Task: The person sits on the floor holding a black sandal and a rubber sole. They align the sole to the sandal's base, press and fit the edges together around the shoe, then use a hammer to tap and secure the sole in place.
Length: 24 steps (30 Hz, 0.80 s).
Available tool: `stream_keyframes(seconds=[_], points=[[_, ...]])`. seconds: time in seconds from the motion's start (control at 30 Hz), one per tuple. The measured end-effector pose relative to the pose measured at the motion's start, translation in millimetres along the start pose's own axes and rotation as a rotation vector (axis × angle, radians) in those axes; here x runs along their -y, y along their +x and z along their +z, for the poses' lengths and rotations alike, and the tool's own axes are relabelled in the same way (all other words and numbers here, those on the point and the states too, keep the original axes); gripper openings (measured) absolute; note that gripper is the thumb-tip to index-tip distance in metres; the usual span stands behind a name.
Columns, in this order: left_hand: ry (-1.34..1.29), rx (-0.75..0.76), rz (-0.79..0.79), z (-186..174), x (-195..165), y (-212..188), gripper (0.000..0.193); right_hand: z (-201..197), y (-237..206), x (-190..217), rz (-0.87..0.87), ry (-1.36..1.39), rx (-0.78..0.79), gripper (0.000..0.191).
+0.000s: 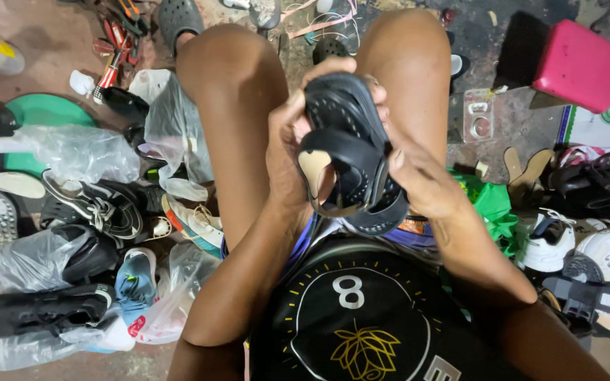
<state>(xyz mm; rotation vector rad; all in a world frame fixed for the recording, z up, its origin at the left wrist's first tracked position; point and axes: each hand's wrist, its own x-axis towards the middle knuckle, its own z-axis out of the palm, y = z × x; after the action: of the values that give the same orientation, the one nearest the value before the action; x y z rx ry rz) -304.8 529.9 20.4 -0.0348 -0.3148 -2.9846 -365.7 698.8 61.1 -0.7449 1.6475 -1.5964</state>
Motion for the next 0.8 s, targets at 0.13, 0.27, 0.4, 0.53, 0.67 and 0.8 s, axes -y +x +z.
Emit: stream_keyframes(seconds=[0.13,0.27,0.4,0.53,0.67,0.8], points=[[0.156,0.096,0.003,7.2,0.9,2.5,0.047,-2.3,-25.4,-12.5,0.050,0.054,0.003,0.080],[0.526,0.049,-0.019,17.3,-12.8,-4.3,0.041,-6.2,-46.4,-18.3,0.150,-0.149,-0.096,0.076],[0.847,-0.051,-0.142,25.0,-17.0,-28.4,0.038,-4.6,-58.5,-15.8,0.182,-0.222,-0.006,0.075],[1.039,0.042,0.059,25.9,-15.4,-38.0,0.046,1.7,-56.3,-10.5,0.232,-0.125,0.057,0.076],[1.078,0.061,0.134,27.7,-24.1,-46.0,0.026,3.1,-45.7,-9.5,0.281,-0.137,0.045,0.073],[1.323,0.118,0.088,26.2,-47.2,-52.2,0.020,1.3,-42.8,-11.6,0.328,-0.125,0.076,0.061]])
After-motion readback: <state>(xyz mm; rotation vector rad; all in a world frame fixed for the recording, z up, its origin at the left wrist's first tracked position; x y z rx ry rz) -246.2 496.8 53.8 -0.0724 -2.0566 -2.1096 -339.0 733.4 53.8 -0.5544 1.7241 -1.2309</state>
